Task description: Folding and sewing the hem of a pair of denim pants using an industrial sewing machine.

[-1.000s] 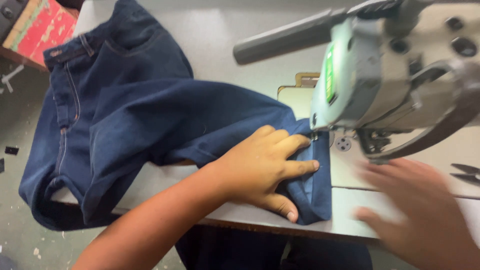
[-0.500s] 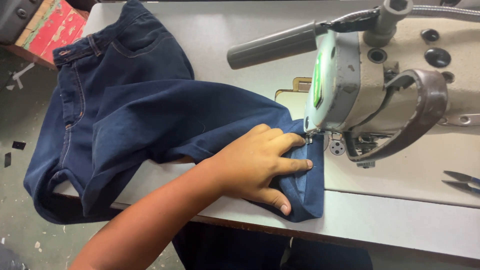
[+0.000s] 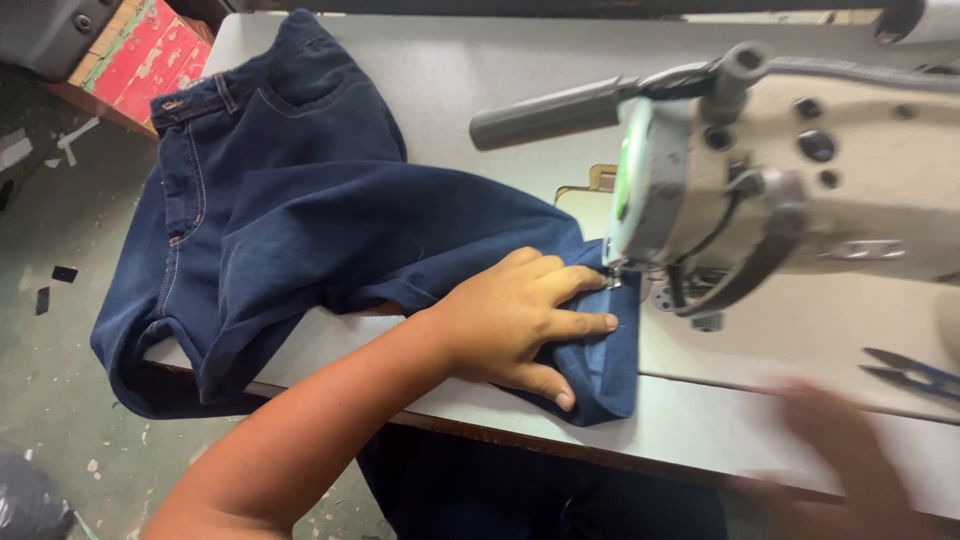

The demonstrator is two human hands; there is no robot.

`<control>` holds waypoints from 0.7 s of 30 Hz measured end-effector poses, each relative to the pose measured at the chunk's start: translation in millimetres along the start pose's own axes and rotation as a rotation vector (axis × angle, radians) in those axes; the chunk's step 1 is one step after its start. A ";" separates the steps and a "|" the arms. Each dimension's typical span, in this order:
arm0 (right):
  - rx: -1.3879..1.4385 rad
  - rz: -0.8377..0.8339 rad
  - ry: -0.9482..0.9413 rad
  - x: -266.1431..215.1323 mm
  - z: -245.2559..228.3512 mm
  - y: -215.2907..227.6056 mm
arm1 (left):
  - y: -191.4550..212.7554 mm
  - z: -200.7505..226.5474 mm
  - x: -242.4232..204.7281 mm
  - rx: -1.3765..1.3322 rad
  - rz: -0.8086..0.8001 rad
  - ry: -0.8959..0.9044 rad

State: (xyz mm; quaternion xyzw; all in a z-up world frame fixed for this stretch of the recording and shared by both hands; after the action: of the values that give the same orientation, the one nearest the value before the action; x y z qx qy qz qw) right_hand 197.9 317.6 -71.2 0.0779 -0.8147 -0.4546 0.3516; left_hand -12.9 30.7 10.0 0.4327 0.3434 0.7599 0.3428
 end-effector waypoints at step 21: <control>0.022 0.206 0.100 138.7 -53.9 -7.7 | -5.7 56.9 -20.1 0.111 -0.021 -0.114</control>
State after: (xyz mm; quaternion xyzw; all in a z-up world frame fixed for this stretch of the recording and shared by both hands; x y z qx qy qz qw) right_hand 128.4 214.2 10.7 0.0202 -0.8048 -0.4024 0.4359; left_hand 47.1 30.0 19.0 0.4899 0.3695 0.7102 0.3450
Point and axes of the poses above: each hand's wrist, its own x-axis towards the middle knuckle, its own y-axis out of the back of the hand, z = x × y, the point moved 3 cm from there along x, towards the middle knuckle, and after that the axes turned 10 degrees about z, right-handed, at the moved point
